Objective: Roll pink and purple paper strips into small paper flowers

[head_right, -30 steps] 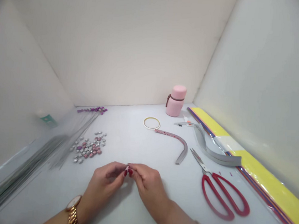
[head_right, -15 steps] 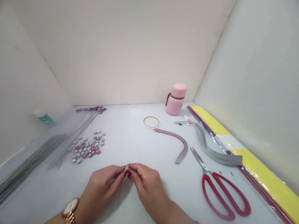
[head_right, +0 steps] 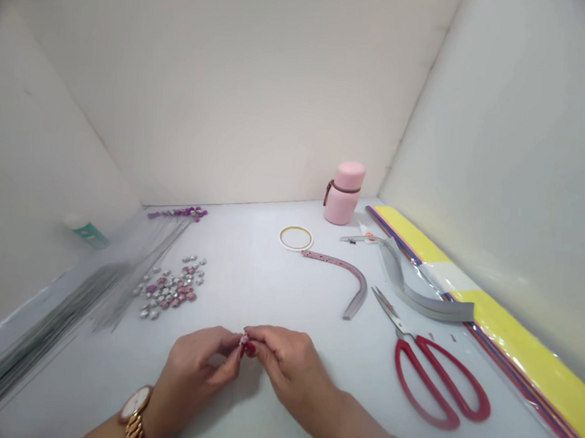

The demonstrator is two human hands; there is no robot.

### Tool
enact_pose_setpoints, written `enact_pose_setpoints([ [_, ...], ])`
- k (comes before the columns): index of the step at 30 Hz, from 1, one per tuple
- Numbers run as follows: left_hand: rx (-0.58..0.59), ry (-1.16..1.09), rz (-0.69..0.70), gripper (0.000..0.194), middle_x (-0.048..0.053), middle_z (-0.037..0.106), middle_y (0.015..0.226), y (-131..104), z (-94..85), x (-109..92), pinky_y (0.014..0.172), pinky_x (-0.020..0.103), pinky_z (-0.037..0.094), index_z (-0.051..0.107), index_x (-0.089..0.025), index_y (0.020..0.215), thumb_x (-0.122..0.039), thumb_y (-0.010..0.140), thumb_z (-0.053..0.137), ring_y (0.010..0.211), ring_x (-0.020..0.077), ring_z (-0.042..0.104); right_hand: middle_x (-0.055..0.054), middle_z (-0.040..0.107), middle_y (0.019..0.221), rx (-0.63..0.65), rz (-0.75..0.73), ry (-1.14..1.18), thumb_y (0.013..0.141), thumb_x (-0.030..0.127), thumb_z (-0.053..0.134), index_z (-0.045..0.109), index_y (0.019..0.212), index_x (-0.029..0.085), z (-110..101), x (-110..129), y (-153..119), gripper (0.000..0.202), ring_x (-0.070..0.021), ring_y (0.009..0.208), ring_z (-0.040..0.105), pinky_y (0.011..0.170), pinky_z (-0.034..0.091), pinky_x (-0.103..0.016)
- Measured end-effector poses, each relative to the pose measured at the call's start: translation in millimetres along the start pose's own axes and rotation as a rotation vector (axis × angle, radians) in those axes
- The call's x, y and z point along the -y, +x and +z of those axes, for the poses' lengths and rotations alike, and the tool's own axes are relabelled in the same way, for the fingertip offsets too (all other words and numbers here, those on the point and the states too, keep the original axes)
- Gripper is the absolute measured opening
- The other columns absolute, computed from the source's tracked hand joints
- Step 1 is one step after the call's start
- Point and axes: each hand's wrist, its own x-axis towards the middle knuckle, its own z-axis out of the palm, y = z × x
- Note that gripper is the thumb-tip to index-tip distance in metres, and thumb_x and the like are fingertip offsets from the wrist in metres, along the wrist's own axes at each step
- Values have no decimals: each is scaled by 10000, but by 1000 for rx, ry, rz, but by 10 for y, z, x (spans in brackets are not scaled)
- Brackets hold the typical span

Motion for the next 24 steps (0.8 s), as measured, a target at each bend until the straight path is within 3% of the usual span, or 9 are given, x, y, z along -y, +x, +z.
enact_pose_setpoints([
  [9,9,-4,-45,116,-3,636,550,2,3,-14,491,191,436,615,-169,673,-153,733,517,492,109,584,-10,689,832,-7,-57,-133,848,151,426,599,942,198,22,-22,-7,202,-119,739,636,673,488,-202],
  [19,-1,18,-165,131,-8,577,485,-7,36,-28,445,194,388,555,-158,572,-154,701,538,440,102,524,-69,669,777,-109,-205,-376,836,103,379,564,958,143,165,-51,-83,225,-166,693,631,632,511,-272],
  [21,15,-14,-205,117,-4,587,512,5,34,-25,459,196,400,560,-157,594,-154,709,537,458,103,532,-79,668,790,-120,-195,-383,840,113,378,570,960,141,184,-52,-78,228,-174,708,631,643,515,-283],
  [24,43,-106,-228,71,0,624,598,14,20,-22,515,196,434,583,-161,687,-145,731,530,531,106,569,-57,670,810,-126,-64,-225,856,150,383,579,967,164,167,-22,-59,226,-154,724,632,651,518,-254],
])
